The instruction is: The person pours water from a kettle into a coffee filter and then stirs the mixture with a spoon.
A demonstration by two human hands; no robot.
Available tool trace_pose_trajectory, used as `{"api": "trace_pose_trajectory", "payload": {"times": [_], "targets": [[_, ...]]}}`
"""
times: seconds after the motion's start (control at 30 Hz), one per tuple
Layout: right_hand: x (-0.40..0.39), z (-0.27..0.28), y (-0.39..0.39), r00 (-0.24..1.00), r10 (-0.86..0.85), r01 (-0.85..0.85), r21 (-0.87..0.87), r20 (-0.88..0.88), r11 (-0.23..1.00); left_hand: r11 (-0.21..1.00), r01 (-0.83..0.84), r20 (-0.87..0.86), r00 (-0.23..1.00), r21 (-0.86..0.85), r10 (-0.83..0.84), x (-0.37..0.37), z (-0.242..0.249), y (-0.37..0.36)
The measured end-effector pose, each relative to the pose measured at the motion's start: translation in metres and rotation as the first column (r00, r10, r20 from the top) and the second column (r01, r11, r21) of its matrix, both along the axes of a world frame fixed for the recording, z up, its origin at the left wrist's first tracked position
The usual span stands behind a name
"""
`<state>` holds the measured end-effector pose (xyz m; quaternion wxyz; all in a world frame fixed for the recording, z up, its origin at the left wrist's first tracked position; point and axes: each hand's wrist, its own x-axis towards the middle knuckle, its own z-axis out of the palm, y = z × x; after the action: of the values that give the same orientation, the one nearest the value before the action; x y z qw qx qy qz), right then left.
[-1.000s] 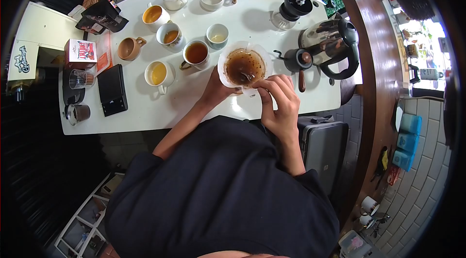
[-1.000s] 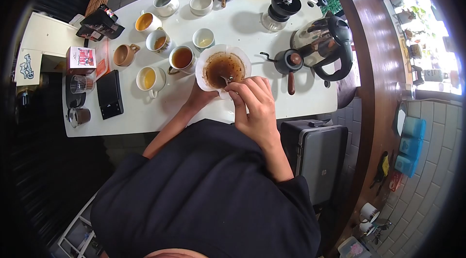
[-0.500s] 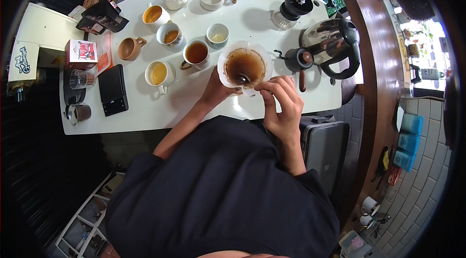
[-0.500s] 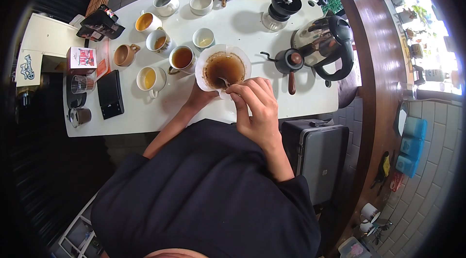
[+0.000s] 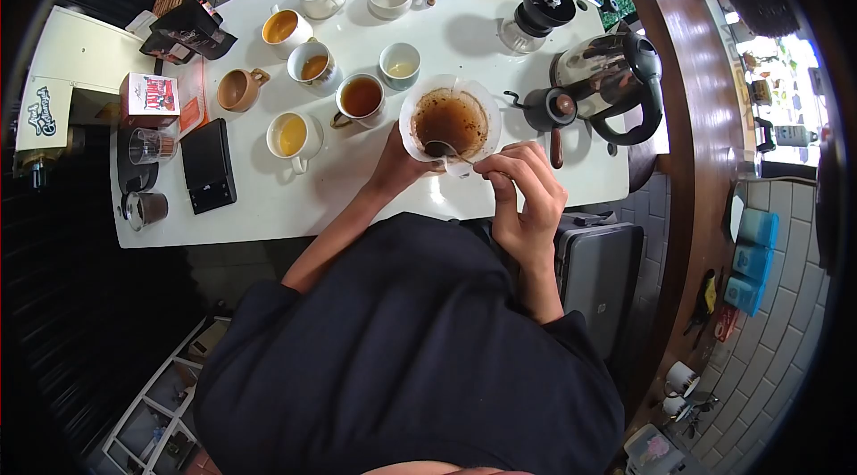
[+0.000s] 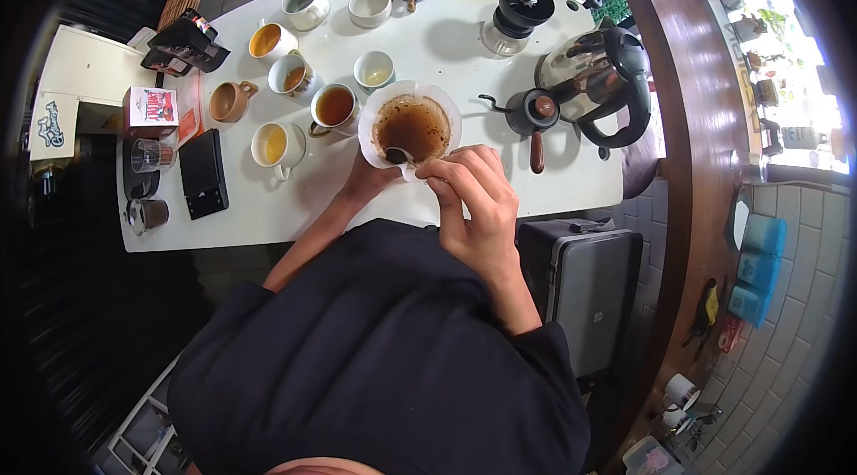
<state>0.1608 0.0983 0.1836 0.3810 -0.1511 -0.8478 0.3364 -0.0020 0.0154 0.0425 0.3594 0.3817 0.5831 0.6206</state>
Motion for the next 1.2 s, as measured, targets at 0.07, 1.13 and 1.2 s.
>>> {"api": "trace_pose_trajectory", "payload": {"times": [0.07,1.13,1.2], "targets": [[0.000,0.001,-0.001,1.000,-0.002,0.002,0.001,-0.009,1.000,1.000,-0.016,0.050,0.999,-0.009,0.016,0.000,-0.004,0.000],[-0.003,-0.024,-0.004,0.987,-0.045,0.042,0.025,0.152,0.999,0.999,-0.005,-0.107,0.994,0.041,0.009,0.000,-0.001,0.000],[-0.002,-0.019,-0.006,0.990,-0.054,0.052,0.014,0.132,0.999,0.999,-0.024,-0.142,0.989,0.045,0.030,0.000,-0.002,0.001]]}}
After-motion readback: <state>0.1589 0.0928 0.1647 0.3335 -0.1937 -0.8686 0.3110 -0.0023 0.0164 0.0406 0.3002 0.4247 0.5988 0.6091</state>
